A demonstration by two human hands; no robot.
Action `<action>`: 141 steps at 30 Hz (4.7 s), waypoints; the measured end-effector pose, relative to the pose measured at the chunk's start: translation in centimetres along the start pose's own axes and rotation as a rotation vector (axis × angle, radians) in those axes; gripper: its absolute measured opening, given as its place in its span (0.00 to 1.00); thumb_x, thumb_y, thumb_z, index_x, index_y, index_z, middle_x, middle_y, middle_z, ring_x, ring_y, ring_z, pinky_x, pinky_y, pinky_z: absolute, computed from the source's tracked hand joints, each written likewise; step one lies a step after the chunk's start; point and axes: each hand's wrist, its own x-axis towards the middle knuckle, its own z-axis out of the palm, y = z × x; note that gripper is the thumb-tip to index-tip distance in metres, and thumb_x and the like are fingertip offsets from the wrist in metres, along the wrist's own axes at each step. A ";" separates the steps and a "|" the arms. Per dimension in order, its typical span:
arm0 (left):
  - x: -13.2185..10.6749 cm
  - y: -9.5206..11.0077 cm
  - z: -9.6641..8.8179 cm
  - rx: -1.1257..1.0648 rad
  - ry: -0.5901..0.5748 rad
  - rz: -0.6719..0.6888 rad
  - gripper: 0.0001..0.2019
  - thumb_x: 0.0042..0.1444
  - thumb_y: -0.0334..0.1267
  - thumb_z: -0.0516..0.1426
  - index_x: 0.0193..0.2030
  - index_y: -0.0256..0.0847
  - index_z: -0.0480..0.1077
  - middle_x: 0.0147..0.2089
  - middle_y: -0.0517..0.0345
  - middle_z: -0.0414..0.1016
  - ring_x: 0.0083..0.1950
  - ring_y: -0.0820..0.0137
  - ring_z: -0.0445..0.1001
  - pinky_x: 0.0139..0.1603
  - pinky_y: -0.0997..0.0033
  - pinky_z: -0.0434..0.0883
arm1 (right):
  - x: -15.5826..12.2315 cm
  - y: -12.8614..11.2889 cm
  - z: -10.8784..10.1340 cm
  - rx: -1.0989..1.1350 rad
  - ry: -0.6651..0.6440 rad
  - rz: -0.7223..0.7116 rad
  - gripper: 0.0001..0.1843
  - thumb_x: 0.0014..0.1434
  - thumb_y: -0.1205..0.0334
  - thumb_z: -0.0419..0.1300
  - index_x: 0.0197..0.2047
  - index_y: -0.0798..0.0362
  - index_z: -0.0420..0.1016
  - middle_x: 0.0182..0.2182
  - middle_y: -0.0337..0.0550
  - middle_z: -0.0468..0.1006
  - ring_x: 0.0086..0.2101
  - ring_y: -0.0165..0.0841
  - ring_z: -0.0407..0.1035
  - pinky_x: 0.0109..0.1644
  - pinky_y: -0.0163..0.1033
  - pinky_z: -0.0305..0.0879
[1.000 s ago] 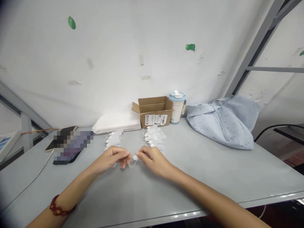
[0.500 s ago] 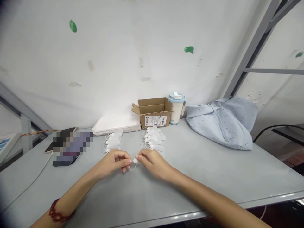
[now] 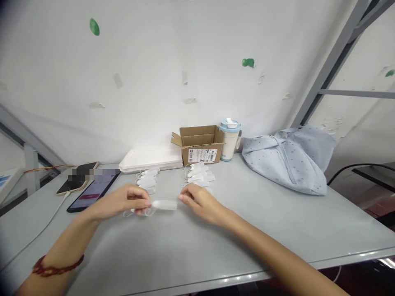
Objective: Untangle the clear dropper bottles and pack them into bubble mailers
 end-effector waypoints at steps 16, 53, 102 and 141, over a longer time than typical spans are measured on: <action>-1.5 -3.5 -4.6 0.164 0.109 -0.229 0.17 0.45 0.51 0.58 0.19 0.38 0.69 0.19 0.62 0.66 0.24 0.73 0.63 0.27 0.77 0.61 | 1.2 4.4 -1.6 -0.828 0.122 -0.123 0.14 0.64 0.65 0.47 0.48 0.52 0.70 0.47 0.54 0.67 0.45 0.41 0.60 0.44 0.46 0.58; 0.0 -3.4 -1.2 -0.024 -0.227 -0.249 0.14 0.46 0.44 0.60 0.38 0.37 0.73 0.30 0.54 0.78 0.26 0.70 0.75 0.20 0.79 0.63 | 1.2 3.9 -1.3 -0.632 0.126 -0.115 0.11 0.64 0.61 0.49 0.44 0.51 0.71 0.40 0.49 0.71 0.42 0.40 0.61 0.45 0.45 0.57; 1.7 -0.8 3.8 -0.349 0.194 0.087 0.14 0.55 0.44 0.55 0.26 0.35 0.71 0.22 0.60 0.67 0.23 0.76 0.64 0.26 0.75 0.61 | -0.5 -0.4 0.1 0.198 0.304 -0.008 0.11 0.58 0.56 0.56 0.43 0.51 0.69 0.35 0.42 0.72 0.35 0.31 0.65 0.31 0.34 0.63; 1.8 -1.3 4.0 -0.371 0.199 0.078 0.14 0.53 0.43 0.57 0.24 0.35 0.72 0.24 0.58 0.69 0.23 0.76 0.64 0.27 0.74 0.63 | -1.1 0.2 2.3 -0.060 0.430 -0.367 0.07 0.60 0.61 0.55 0.41 0.53 0.68 0.29 0.44 0.74 0.30 0.33 0.69 0.32 0.37 0.66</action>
